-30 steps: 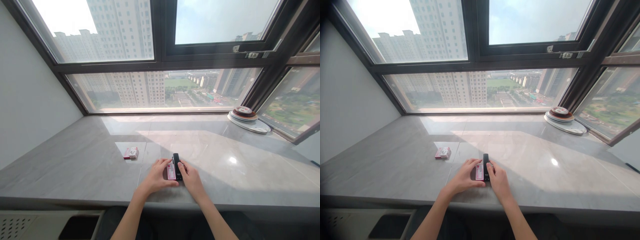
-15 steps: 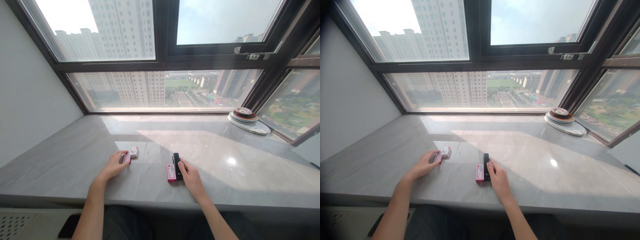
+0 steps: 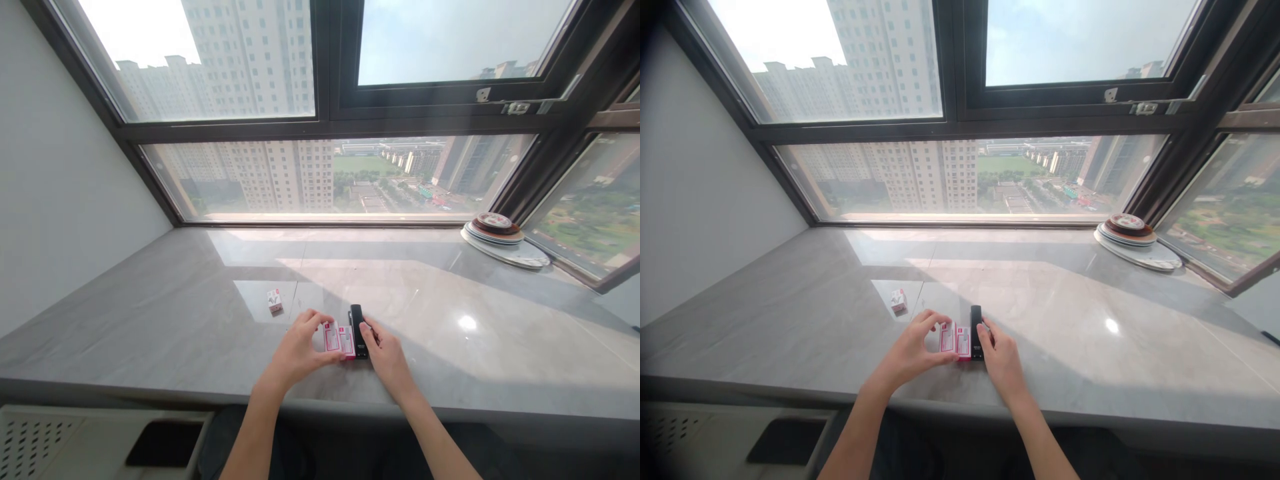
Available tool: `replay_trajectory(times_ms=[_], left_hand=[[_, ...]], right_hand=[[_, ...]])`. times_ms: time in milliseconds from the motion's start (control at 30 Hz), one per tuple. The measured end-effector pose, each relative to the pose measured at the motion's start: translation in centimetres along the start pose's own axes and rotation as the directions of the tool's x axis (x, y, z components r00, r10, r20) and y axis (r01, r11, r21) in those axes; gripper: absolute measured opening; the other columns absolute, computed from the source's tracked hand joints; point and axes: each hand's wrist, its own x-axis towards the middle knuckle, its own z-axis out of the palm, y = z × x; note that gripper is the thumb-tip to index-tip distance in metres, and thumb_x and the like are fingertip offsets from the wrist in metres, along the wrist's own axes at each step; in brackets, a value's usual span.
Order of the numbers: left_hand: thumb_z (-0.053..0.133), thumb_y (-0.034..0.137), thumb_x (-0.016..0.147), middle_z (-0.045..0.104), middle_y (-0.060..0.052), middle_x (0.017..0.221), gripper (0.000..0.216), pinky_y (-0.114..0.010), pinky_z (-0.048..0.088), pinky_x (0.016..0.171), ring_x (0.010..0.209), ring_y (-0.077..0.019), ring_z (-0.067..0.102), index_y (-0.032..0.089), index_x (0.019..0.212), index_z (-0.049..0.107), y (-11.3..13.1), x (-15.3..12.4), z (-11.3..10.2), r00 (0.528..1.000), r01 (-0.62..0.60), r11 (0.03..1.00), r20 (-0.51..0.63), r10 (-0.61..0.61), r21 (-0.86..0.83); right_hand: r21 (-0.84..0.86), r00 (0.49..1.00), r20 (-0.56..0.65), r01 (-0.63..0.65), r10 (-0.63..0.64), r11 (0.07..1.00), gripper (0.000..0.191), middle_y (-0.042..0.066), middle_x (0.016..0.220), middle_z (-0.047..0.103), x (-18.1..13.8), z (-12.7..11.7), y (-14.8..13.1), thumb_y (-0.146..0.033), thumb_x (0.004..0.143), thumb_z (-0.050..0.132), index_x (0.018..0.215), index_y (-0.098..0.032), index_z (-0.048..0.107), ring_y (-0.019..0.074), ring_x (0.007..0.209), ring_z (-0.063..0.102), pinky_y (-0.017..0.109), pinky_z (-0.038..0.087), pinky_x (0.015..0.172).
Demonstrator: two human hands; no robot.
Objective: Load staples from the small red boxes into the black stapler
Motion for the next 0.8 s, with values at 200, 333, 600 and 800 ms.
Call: replay_trajectory(times_ms=[200,333,600,800], left_hand=[[0.094,0.040,0.070,0.066,0.000,0.116,0.059,-0.036,0.050,0.095,0.112,-0.0252,0.060,0.031,0.120,0.064,1.2,1.6,3.5,0.997,-0.067,0.997,0.045,0.068,-0.024],[0.095,0.039,0.069,0.066,0.000,0.118,0.066,-0.035,0.050,0.096,0.113,-0.0249,0.060,0.031,0.126,0.062,0.5,1.4,3.9,0.996,-0.071,0.995,0.041,0.073,-0.065],[0.095,0.044,0.067,0.066,-0.003,0.118,0.075,-0.036,0.051,0.098,0.114,-0.0263,0.061,0.032,0.133,0.062,-0.5,1.3,4.7,0.999,-0.036,0.992,0.031,0.040,-0.117],[0.078,0.056,0.084,0.064,-0.004,0.132,0.070,-0.030,0.054,0.091,0.108,-0.0210,0.064,0.035,0.146,0.053,-1.3,0.5,4.3,0.989,0.101,0.984,-0.095,-0.115,-0.149]], right_hand=[[0.013,0.999,-0.004,0.039,-0.039,0.999,0.063,0.006,0.077,0.074,-0.1,-0.3,0.0,-0.066,0.099,0.048,0.127,-0.017,0.075,0.0271,0.079,0.068,0.036,0.055,0.077],[-0.013,0.999,0.012,0.038,-0.038,0.999,0.062,0.005,0.079,0.074,0.0,-0.2,0.4,-0.065,0.100,0.047,0.128,-0.017,0.074,0.0270,0.078,0.068,0.036,0.055,0.078],[-0.021,0.997,0.066,0.040,-0.038,0.999,0.061,0.005,0.075,0.070,0.1,-0.3,0.0,-0.066,0.101,0.043,0.120,-0.018,0.076,0.0275,0.080,0.067,0.037,0.055,0.077],[0.080,0.995,0.068,-0.080,0.075,0.994,0.077,0.004,0.079,0.068,-0.4,-1.4,-0.6,-0.069,0.099,0.042,0.156,-0.018,0.048,0.0243,0.071,0.063,0.037,0.053,0.070]])
